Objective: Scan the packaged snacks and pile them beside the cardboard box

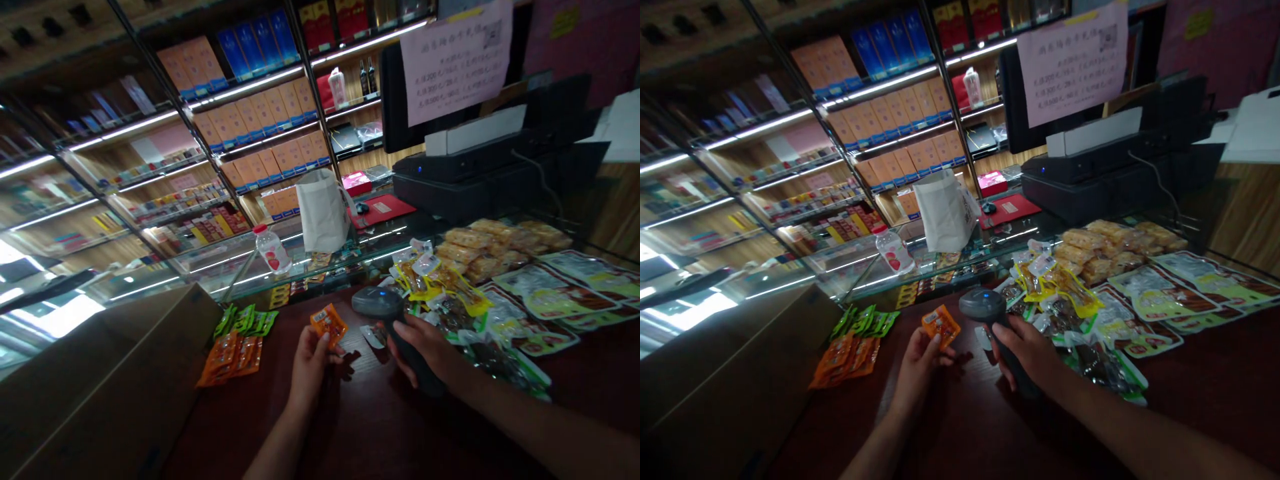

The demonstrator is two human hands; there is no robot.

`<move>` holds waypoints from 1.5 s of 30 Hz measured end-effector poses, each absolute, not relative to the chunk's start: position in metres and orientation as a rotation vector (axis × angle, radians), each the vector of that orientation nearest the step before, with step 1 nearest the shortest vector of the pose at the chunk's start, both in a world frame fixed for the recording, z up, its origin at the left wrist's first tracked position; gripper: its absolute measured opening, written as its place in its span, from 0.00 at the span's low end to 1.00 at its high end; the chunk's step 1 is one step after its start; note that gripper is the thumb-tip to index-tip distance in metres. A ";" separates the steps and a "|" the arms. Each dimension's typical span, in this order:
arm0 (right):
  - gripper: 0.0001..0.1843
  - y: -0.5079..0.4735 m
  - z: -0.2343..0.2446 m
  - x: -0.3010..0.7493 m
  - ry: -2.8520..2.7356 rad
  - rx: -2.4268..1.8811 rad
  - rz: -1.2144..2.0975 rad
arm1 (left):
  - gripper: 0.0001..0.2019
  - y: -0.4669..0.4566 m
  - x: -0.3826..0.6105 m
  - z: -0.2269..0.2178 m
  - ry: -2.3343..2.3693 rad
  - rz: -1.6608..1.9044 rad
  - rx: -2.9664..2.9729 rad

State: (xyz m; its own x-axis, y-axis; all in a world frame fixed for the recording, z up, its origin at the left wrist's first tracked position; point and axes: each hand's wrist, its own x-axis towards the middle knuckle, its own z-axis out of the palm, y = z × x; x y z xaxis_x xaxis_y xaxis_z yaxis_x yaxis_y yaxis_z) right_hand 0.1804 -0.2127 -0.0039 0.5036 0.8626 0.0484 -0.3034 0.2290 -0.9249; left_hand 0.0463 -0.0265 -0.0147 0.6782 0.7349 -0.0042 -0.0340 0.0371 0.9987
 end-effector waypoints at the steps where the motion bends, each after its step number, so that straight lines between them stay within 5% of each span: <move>1: 0.24 -0.213 -0.004 0.180 -0.665 -1.061 0.885 | 0.19 -0.025 0.046 -0.016 0.630 0.657 1.426; 45: 0.25 -0.221 -0.014 0.170 -0.790 -1.177 0.974 | 0.16 -0.017 0.047 -0.028 0.809 0.683 1.445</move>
